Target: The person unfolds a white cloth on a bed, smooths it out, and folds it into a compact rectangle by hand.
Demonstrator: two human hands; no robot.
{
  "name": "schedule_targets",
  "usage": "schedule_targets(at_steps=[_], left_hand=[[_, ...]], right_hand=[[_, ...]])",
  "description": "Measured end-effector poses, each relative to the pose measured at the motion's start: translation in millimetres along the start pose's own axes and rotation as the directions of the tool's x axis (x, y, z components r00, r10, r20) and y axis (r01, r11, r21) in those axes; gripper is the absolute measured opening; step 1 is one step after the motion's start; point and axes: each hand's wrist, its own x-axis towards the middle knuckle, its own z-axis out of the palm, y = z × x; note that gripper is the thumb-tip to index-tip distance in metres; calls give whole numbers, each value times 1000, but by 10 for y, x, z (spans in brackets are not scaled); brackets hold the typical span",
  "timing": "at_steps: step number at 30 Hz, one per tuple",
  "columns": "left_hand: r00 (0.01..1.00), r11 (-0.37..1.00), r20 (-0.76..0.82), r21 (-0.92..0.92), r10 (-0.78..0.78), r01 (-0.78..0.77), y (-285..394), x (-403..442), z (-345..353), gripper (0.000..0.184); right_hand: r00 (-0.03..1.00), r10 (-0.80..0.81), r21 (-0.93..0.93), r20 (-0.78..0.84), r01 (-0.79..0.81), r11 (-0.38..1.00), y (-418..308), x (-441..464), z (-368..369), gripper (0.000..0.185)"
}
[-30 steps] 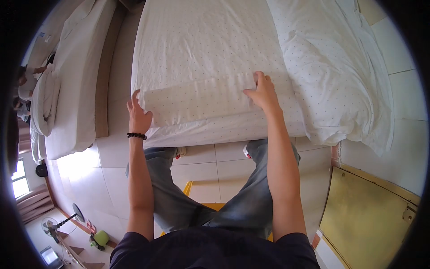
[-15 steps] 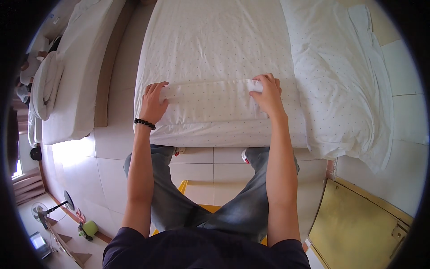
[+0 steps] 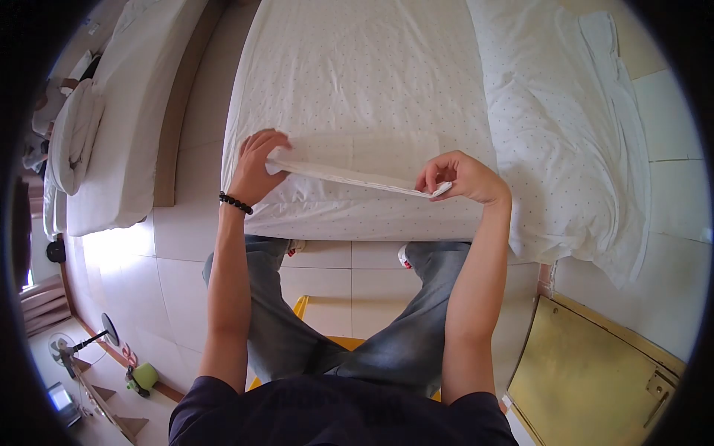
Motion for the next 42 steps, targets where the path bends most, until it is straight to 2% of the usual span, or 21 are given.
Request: schedule_targets(at_steps=[3, 5, 7, 8, 12, 13, 17, 18, 22, 23, 25, 27, 28, 32, 33, 35, 37, 38, 41, 42], left_hand=[[984, 998, 166, 18, -62, 60, -202, -33, -101, 38], [960, 949, 192, -205, -202, 241, -291, -61, -263, 29], [914, 820, 249, -410, -321, 400, -315, -64, -362, 20], [916, 822, 246, -410, -317, 395, -308, -63, -372, 20], [974, 906, -36, -377, -223, 193, -320, -141, -339, 21], [975, 906, -34, -376, -221, 192, -333, -133, -316, 21], [938, 863, 90, -372, -335, 343, -378, -79, -210, 27], [938, 863, 88, -371, -335, 343, -371, -63, -216, 27], [929, 806, 67, -477, -365, 351, -315, -25, -219, 28], [929, 806, 67, -478, -364, 350, -302, -9, -226, 28], [829, 638, 222, -547, -514, 542, -272, 20, -257, 25], [686, 429, 381, -567, -619, 703, -260, 20, -289, 22], [685, 430, 380, -566, -621, 704, -255, 8, -295, 22], [812, 550, 311, -612, -494, 569, -194, 23, -268, 18], [814, 552, 314, -611, -489, 567, -189, 14, -266, 18], [898, 512, 358, -737, -257, 441, -211, -52, -273, 19], [936, 423, 351, -846, -13, 323, -227, -71, -278, 20], [935, 425, 354, -845, -9, 324, -228, -58, -274, 20], [839, 346, 404, -895, 365, 280, -223, -12, -289, 22], [810, 331, 404, -902, 424, 276, -230, -7, -297, 23]], right_hand=[[999, 43, -15, 24, -43, 999, -3, -66, -30, 22], [984, 123, 21, -129, -121, 992, -17, -76, -33, 22], [939, 203, 69, -279, -191, 979, -20, -98, -51, 22], [939, 199, 66, -282, -188, 980, 3, -87, -73, 22], [873, 80, -192, -481, -194, 962, 288, 63, -117, 18], [872, 81, -189, -482, -194, 963, 343, 107, -121, 18], [712, -172, -455, -681, -227, 861, 460, 353, -34, 31], [712, -174, -456, -680, -225, 861, 438, 393, 3, 31], [646, -97, -500, -757, -476, 724, 355, 458, 213, 45], [646, -97, -500, -757, -477, 723, 327, 474, 255, 45], [666, -146, -537, -731, -429, 726, 205, 496, 366, 50], [686, -198, -574, -700, -375, 728, 133, 526, 436, 54], [687, -198, -573, -699, -373, 730, 148, 542, 448, 54], [673, -226, -573, -705, -351, 741, 252, 588, 407, 60], [669, -224, -569, -709, -355, 742, 194, 580, 438, 60], [710, -375, -686, -595, -205, 698, 97, 588, 535, 67], [722, -517, -780, -459, -48, 625, -53, 622, 655, 73], [720, -516, -778, -464, -52, 627, -105, 640, 723, 73], [794, -535, -830, -289, 72, 554, -251, 696, 943, 69], [803, -537, -835, -259, 93, 542, -275, 689, 948, 68]])
